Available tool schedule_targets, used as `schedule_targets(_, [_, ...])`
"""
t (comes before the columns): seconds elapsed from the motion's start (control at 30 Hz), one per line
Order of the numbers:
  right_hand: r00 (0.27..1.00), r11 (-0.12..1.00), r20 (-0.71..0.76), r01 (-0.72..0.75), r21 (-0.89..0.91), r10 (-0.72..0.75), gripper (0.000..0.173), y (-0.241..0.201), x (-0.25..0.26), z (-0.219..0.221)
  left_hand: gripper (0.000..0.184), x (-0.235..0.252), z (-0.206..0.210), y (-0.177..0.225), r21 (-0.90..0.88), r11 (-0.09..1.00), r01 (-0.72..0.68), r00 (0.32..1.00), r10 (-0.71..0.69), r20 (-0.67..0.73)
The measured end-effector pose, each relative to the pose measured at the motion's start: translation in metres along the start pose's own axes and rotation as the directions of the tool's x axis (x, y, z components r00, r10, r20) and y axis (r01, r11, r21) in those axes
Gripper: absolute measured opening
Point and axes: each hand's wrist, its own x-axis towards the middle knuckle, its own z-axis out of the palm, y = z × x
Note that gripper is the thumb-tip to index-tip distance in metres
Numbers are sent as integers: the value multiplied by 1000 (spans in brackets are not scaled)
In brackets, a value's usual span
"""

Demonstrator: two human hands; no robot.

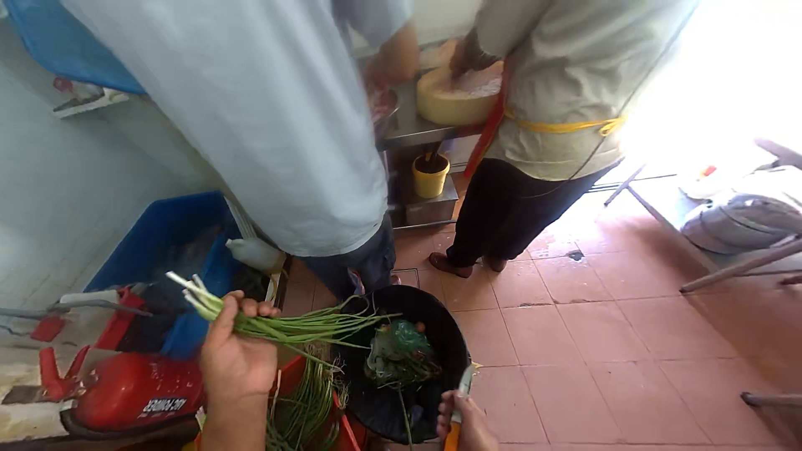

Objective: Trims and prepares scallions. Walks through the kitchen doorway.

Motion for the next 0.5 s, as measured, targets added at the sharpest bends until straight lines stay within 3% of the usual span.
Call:
schedule_targets(0.07, [974,984,228,33,-174,8,41,3,-8,13,36,1,12,8,-28,999,-26,999,25,-38])
schedule_targets(0.13, [868,909,484,111,-401,108,40,4,-8,31,36,-1,22,16,-53,997,-52,997,48,-68])
schedule_targets(0.23, [718,728,602,196,-657,349,41,9,-10,70,36,-8,35,28,-82,994,-78,995,73,-70])
schedule_targets(0.3, [696,750,619,175,-638,364,34,19,-9,96,37,-16,39,39,-88,992,-87,994,81,-67])
schedule_targets(0.43, [747,951,628,-19,-309,219,23,17,-6,134,47,-35,21,63,-167,982,-89,994,77,-76])
schedule_targets(0.5, [679,986,722,-13,-164,129,15,5,-1,137,55,-39,-6,76,-241,968,-65,998,64,-11])
